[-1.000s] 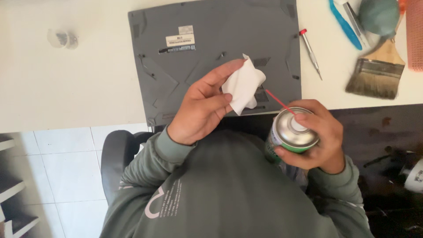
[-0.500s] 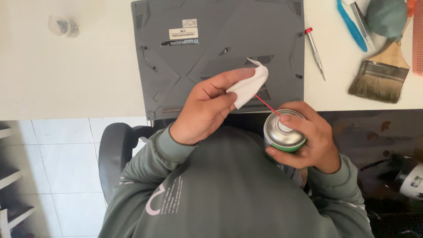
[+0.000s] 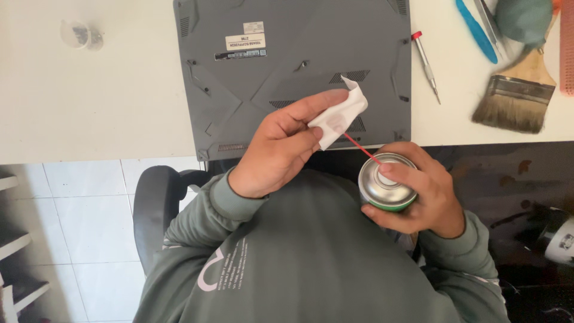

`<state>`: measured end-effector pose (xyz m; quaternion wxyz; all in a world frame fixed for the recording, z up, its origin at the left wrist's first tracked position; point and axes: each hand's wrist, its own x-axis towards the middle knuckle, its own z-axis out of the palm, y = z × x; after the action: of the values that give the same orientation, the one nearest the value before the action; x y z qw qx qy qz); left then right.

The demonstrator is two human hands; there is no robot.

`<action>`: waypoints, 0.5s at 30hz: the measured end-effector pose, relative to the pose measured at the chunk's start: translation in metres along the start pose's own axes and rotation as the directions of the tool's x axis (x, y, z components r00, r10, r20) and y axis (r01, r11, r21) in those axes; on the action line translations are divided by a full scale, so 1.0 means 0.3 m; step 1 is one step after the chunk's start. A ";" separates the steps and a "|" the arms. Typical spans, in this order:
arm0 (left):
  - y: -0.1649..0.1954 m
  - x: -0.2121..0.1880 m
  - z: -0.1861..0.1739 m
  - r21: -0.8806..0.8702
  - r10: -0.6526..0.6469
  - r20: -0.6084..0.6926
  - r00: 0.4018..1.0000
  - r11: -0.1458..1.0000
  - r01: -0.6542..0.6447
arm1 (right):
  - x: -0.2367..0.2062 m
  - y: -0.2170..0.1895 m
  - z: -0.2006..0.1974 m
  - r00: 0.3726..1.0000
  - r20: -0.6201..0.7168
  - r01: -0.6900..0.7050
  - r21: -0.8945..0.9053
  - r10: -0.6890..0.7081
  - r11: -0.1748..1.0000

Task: The person removes screws from the bottom of a laptop using a screwdriver, places them in a small container, then wipes the laptop with a cloth and spray cleaner. The person flips the laptop over and continues wiping the top surface.

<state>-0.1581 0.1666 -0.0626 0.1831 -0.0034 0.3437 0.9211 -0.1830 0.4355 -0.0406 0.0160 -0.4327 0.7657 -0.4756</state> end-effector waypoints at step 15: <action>-0.005 -0.007 0.027 0.001 -0.009 0.041 0.999 1.000 0.009 | -0.027 -0.023 -0.018 1.000 -0.011 0.023 -0.011 -0.023 1.000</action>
<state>-0.1547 0.1722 -0.0571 0.1941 0.0141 0.3405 0.9199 -0.1757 0.4436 -0.0355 0.0040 -0.4392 0.7633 -0.4737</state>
